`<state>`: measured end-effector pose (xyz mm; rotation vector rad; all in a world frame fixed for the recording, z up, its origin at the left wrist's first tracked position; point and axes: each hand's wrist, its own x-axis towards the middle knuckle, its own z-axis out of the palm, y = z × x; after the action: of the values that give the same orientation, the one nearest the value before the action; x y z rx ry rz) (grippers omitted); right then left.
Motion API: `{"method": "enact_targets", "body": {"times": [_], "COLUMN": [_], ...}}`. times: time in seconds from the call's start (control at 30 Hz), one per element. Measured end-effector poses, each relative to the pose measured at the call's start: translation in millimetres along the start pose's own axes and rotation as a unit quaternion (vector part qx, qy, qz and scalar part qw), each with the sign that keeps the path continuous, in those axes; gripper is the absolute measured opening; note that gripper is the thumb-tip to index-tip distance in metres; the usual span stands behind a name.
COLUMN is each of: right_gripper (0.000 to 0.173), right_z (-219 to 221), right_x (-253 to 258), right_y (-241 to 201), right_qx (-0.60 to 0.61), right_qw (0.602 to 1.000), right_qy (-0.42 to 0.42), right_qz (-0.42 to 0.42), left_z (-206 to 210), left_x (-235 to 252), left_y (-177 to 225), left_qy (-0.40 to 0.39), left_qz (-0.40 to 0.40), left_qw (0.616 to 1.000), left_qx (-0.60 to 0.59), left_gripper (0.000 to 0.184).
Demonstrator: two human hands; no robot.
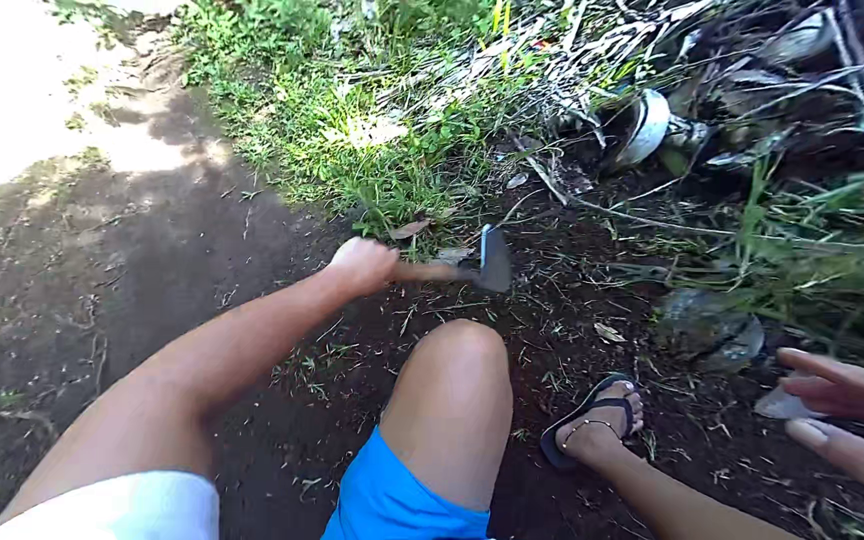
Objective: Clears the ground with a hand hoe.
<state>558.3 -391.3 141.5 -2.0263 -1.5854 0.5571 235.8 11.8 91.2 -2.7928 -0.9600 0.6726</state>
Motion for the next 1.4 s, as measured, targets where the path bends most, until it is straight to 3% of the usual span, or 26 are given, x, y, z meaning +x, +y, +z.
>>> {"method": "enact_targets", "body": {"times": [0.1,0.2,0.37,0.47,0.63,0.73,0.83,0.93,1.03,1.13,1.2,1.3,1.37,1.4], "right_gripper": [0.059,0.056,0.054,0.054,0.055,0.053,0.053,0.053,0.053,0.054,0.054,0.054,0.054,0.053], "right_z": [2.9,7.3,8.6,2.9,-5.2,-8.8,-9.4,-8.0,-5.7,-0.9,0.7,0.4,-1.4,-2.7], "right_x": [3.8,10.0,14.2,14.7,15.4,16.1,16.4,18.1,20.6,19.7,19.0,17.5,15.6,14.0], "right_y": [-12.7,-25.2,-25.8,-16.7,-6.2,-7.8,-11.5,-13.8,-15.9,-12.5,-10.1,-6.6,-5.5,-5.5], "right_qx": [0.007,0.008,0.005,0.008,0.029,0.05,0.066,0.074,0.057,0.033,0.031,0.041,0.051,0.052], "right_qw": [0.999,0.997,0.998,0.997,0.996,0.996,0.994,0.994,0.995,0.997,0.997,0.997,0.996,0.996], "right_qy": [-0.042,-0.068,-0.066,-0.069,-0.078,-0.076,-0.067,-0.063,-0.071,-0.064,-0.063,-0.067,-0.07,-0.071], "right_qz": [-0.011,-0.022,0.002,0.015,0.011,-0.025,-0.048,-0.053,-0.027,0.014,0.023,0.018,0.012,0.01], "left_z": [34.8,40.8,40.7,64.1,89.4,96.3,75.9,50.7,26.3,-8.3,-24.2,-18.8,24.2,55.6], "left_x": [5.5,36.9,91.0,93.9,59.1,48.6,62.1,98.3,140.3,163.8,172.9,182.1,185.6,182.2], "left_y": [12.9,61.5,107.6,89.8,24.8,-5.5,6.8,59.1,129.1,189.5,211.7,206.0,174.5,150.7], "left_qy": [-0.041,-0.068,-0.022,-0.024,-0.134,-0.195,-0.195,-0.136,-0.028,0.087,0.164,0.175,0.115,0.059], "left_qz": [0.001,0.06,0.155,0.064,-0.182,-0.217,-0.17,-0.1,0.063,0.262,0.341,0.353,0.262,0.174], "left_qw": [0.998,0.991,0.974,0.979,0.967,0.956,0.965,0.979,0.982,0.943,0.913,0.91,0.942,0.963], "left_qx": [-0.038,-0.103,-0.162,-0.191,-0.114,-0.034,-0.036,-0.114,-0.178,-0.186,-0.151,-0.126,-0.173,-0.198], "left_gripper": [0.034,0.04,0.042,0.045,0.042,0.039,0.038,0.04,0.04,0.034,0.032,0.034,0.039,0.041]}}
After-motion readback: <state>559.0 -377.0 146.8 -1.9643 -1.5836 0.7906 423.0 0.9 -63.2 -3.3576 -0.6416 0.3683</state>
